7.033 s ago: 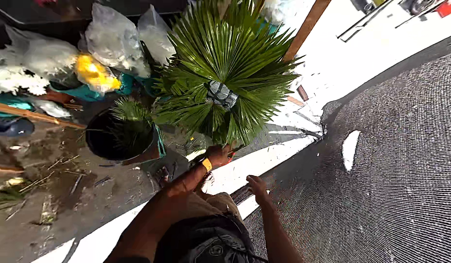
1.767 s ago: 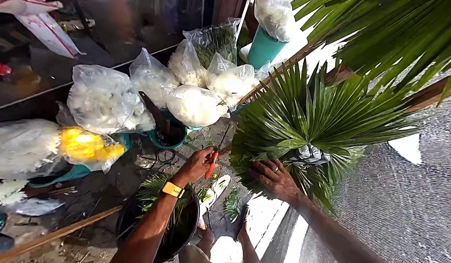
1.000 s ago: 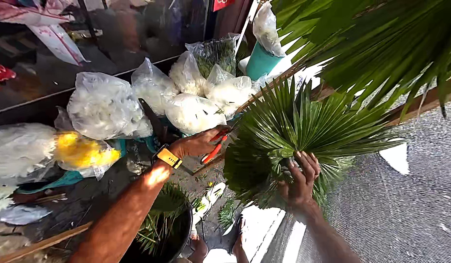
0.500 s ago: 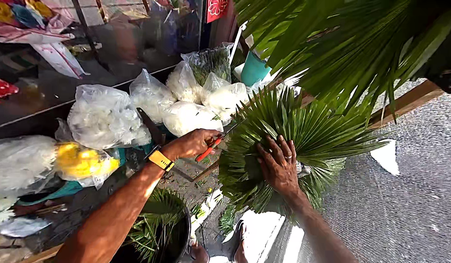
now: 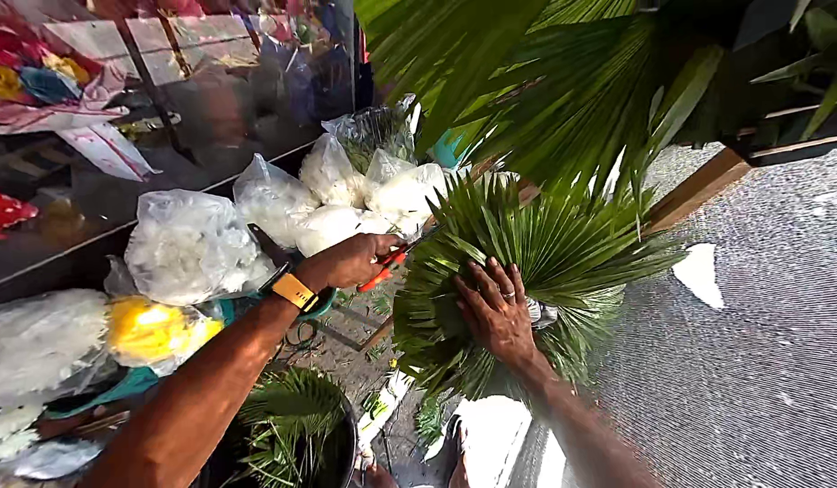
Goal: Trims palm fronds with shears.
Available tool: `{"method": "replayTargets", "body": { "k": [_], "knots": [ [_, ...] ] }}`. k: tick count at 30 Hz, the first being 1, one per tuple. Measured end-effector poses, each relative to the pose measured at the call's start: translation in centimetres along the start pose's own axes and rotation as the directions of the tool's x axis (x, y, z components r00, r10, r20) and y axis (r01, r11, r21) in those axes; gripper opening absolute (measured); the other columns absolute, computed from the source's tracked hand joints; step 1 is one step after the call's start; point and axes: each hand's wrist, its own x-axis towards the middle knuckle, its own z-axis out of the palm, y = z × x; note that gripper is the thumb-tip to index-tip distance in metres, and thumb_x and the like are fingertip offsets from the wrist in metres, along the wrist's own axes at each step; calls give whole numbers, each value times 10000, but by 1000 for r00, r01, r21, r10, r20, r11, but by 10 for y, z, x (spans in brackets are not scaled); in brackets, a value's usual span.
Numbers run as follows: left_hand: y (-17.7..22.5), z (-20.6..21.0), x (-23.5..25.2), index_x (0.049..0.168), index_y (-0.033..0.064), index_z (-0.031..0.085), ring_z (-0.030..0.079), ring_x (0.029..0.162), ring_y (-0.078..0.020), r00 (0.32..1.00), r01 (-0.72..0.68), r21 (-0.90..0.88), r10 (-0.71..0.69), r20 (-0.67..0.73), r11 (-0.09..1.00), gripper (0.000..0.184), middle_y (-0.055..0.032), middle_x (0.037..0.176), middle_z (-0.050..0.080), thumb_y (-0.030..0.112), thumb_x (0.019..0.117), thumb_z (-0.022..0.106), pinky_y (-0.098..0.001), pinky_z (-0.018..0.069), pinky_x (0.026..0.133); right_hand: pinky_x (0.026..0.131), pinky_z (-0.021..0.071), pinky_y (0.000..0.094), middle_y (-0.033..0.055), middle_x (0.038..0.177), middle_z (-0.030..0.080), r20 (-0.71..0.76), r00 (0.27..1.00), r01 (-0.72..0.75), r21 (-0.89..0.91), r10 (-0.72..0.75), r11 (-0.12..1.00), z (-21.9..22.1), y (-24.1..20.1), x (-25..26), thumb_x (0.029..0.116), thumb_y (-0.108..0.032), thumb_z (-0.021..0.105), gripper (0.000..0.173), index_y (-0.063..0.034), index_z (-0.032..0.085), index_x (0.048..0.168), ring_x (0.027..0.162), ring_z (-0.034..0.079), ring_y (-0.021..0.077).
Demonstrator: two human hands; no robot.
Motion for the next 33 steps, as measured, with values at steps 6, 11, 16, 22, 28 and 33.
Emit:
{"method": "replayTargets", "body": {
  "k": [6, 11, 16, 22, 28, 33],
  "knots": [
    [44, -5, 19, 1531, 199, 460, 623, 1195, -248, 995, -95, 71, 97, -32, 993, 717, -104, 1391, 601, -6, 889, 708, -483, 524, 997, 1222, 258, 604, 38, 1499, 569, -17, 1000, 13, 9, -13, 1000, -2, 0, 1, 1049, -375, 524, 373, -284, 640, 1392, 1448, 451, 309],
    [36, -16, 14, 1393, 146, 596, 697, 878, -197, 997, -66, 144, 70, -25, 987, 500, -94, 1042, 711, 29, 921, 716, -423, 591, 809, 1227, 263, 593, 23, 1498, 572, -1, 1000, 25, 33, -25, 999, -2, 1, 0, 1054, -367, 516, 365, -288, 642, 1387, 1446, 458, 293],
    [63, -11, 23, 1494, 135, 493, 639, 1180, -209, 989, -146, 90, 147, -6, 985, 661, -108, 1350, 630, 4, 880, 700, -448, 528, 1012, 1227, 261, 599, 24, 1504, 566, 0, 999, 36, 52, -36, 998, -6, 2, 1, 1064, -363, 502, 365, -277, 642, 1389, 1448, 458, 289],
    [47, -33, -19, 1419, 150, 576, 692, 784, -231, 978, 42, 129, -14, -207, 991, 487, -108, 947, 719, 74, 955, 701, -472, 586, 736, 1229, 268, 589, 26, 1505, 564, 9, 999, 36, 75, -36, 997, -7, 4, 1, 1062, -353, 504, 365, -270, 643, 1390, 1447, 458, 289],
    [-7, 53, -168, 1440, 14, 495, 725, 884, -254, 836, 255, -341, -384, -393, 905, 546, -168, 1064, 717, 56, 910, 621, -432, 618, 780, 1180, 395, 503, 65, 1439, 607, 93, 982, -184, 649, 162, 738, -113, -27, 13, 1047, -350, 567, 366, -162, 675, 1342, 1396, 507, 244],
    [-16, 219, -267, 1452, -10, 454, 723, 825, -208, 672, 459, -665, -720, -173, 589, 503, -155, 1016, 722, 104, 987, 609, -382, 615, 746, 919, 596, 399, 123, 1087, 722, -46, 997, 62, 941, 55, -333, -322, -74, 54, 1069, -289, 518, 323, -9, 666, 1132, 1036, 707, 221]
  ]
}}
